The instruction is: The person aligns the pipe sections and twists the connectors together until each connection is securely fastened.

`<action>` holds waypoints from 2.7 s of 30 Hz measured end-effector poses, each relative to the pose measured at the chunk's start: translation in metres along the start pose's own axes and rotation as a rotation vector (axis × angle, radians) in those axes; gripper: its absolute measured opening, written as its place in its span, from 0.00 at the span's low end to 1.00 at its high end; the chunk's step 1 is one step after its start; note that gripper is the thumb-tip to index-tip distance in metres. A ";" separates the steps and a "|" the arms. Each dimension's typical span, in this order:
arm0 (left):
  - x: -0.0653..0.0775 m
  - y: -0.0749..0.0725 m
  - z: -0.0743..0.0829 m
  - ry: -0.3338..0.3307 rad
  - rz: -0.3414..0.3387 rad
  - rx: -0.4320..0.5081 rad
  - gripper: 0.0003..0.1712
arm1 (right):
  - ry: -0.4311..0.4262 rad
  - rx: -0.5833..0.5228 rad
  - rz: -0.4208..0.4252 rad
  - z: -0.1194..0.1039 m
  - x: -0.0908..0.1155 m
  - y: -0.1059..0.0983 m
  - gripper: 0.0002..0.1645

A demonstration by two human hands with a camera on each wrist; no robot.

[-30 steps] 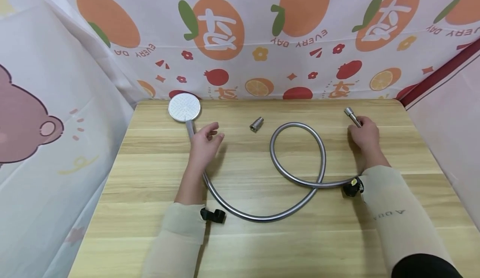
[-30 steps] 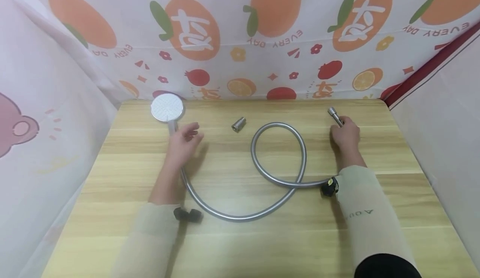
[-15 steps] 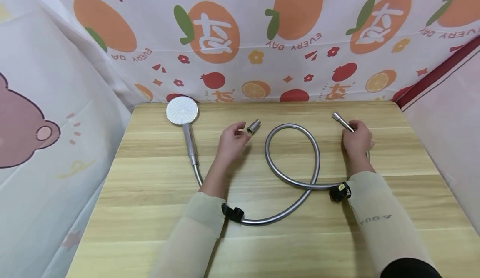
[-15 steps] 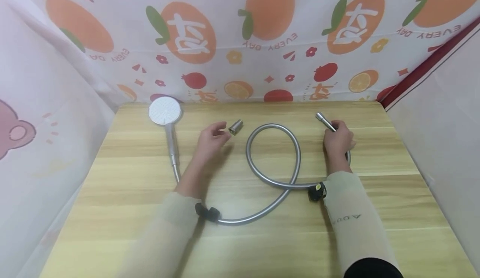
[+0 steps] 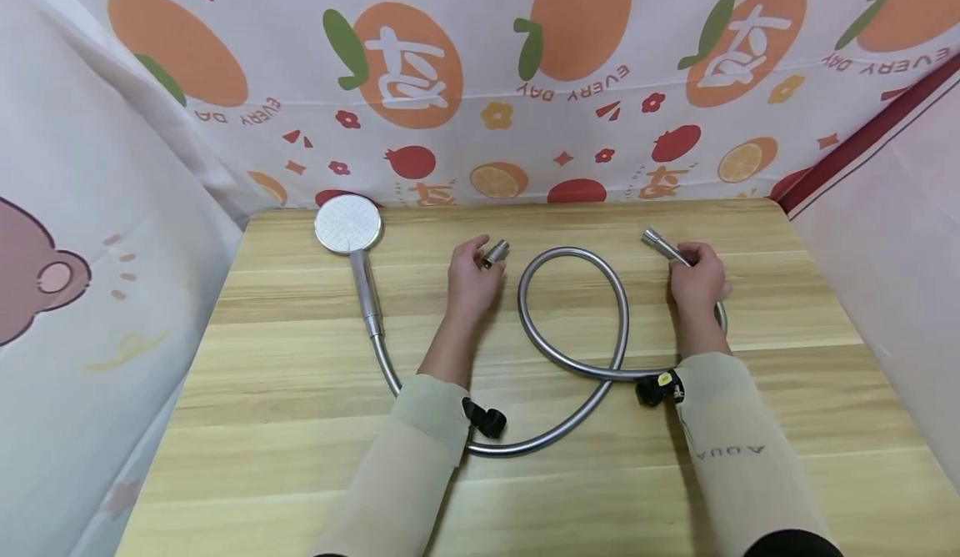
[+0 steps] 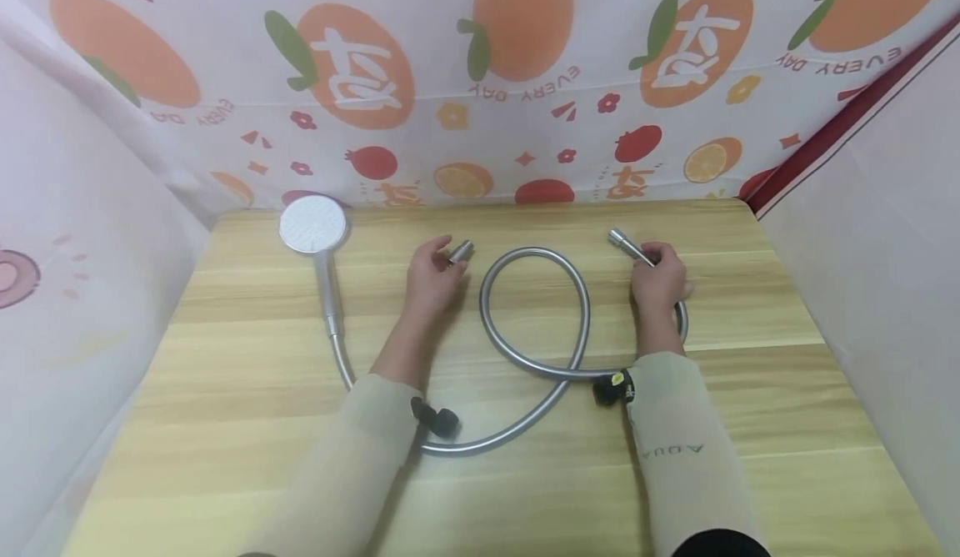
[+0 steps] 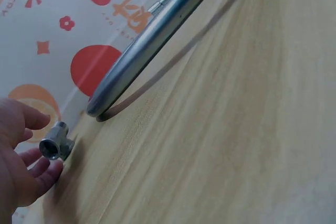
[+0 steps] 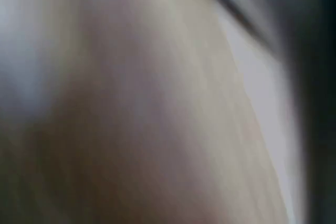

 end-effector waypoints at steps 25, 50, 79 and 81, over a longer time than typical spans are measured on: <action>-0.018 0.007 -0.010 0.078 0.024 -0.169 0.21 | -0.352 -0.238 -0.091 -0.070 0.041 0.020 0.18; -0.019 -0.001 -0.010 0.014 -0.031 0.159 0.21 | -0.492 -0.129 -0.062 -0.109 0.086 0.043 0.17; 0.009 -0.020 0.021 0.015 -0.217 0.762 0.19 | -0.766 -0.159 -0.215 -0.117 0.107 0.070 0.24; 0.013 -0.022 0.021 0.012 -0.223 0.772 0.18 | -0.752 -0.160 -0.213 -0.118 0.107 0.069 0.24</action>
Point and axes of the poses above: each hand's wrist, its own x-axis away from the middle knuckle, its own y-axis out of the palm, z = x × y, the point moved 5 cm from there along -x, towards the middle knuckle, and after that the axes turned 8 degrees about -y, right-handed, at the moved point
